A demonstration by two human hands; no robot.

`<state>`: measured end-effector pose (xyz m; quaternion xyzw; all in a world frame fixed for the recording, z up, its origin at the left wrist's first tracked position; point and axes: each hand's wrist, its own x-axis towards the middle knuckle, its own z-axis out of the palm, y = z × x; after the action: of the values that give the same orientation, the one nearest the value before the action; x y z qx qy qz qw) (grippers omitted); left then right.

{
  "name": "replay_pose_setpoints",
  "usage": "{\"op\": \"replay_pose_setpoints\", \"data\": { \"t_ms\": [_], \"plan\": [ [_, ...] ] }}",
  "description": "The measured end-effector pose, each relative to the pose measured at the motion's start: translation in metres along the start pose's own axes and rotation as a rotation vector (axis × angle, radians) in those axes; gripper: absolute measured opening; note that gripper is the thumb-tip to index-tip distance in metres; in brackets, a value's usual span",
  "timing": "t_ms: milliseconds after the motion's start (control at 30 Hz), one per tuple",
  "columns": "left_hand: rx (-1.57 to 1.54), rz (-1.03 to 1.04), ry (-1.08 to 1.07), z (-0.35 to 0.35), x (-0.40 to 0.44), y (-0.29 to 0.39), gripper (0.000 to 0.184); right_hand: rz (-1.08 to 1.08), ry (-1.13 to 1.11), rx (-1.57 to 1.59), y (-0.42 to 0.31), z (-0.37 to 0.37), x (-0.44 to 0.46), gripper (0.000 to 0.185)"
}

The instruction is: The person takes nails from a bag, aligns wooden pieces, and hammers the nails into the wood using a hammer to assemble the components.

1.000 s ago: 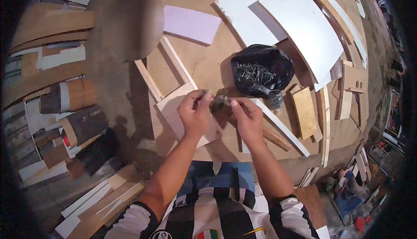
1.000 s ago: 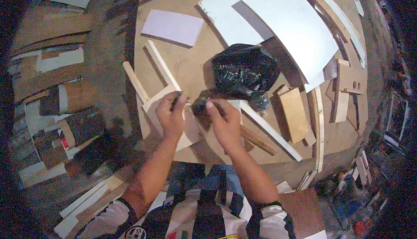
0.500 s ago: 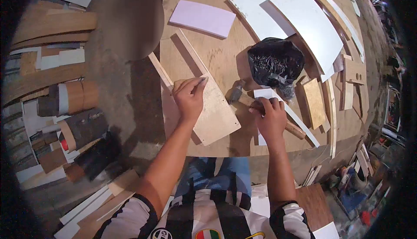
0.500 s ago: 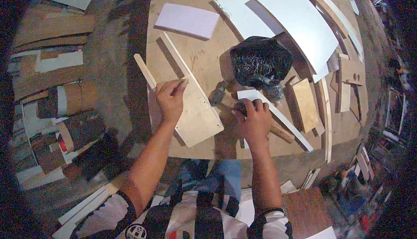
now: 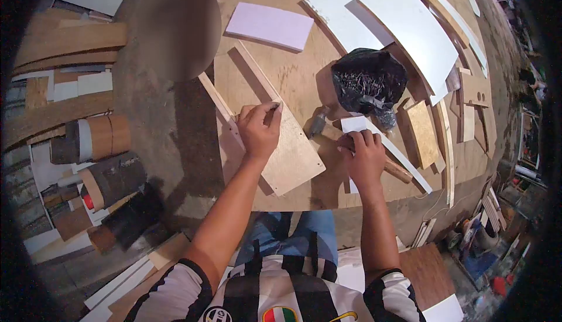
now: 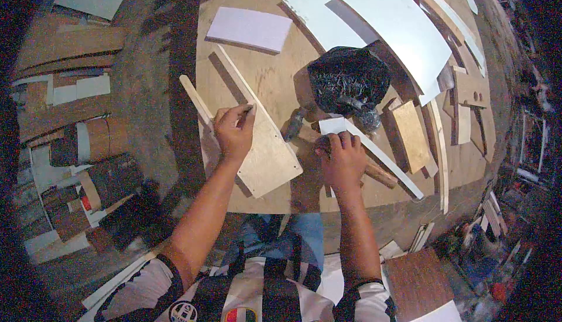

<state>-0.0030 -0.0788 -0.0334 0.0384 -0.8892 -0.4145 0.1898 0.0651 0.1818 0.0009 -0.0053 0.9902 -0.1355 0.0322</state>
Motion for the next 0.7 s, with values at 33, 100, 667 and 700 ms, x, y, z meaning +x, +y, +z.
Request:
{"op": "replay_pose_setpoints", "data": {
  "t_ms": [33, 100, 667, 700],
  "plan": [
    [0.014, 0.048, -0.010, -0.001, 0.001, 0.002, 0.012, -0.018, 0.000, -0.017, 0.000, 0.002, -0.001, 0.048],
    [0.050, 0.097, -0.003, -0.002, 0.003, 0.005, 0.011, -0.025, 0.012, -0.038, -0.001, 0.003, -0.003, 0.045],
    [0.141, 0.161, -0.025, 0.005, -0.007, -0.009, 0.017, -0.109, -0.084, 0.487, -0.091, -0.059, 0.014, 0.066],
    [0.200, 0.160, -0.027, 0.007, -0.008, -0.009, 0.021, -0.102, -0.103, 0.428, -0.094, -0.058, 0.015, 0.065]
  ]
}}
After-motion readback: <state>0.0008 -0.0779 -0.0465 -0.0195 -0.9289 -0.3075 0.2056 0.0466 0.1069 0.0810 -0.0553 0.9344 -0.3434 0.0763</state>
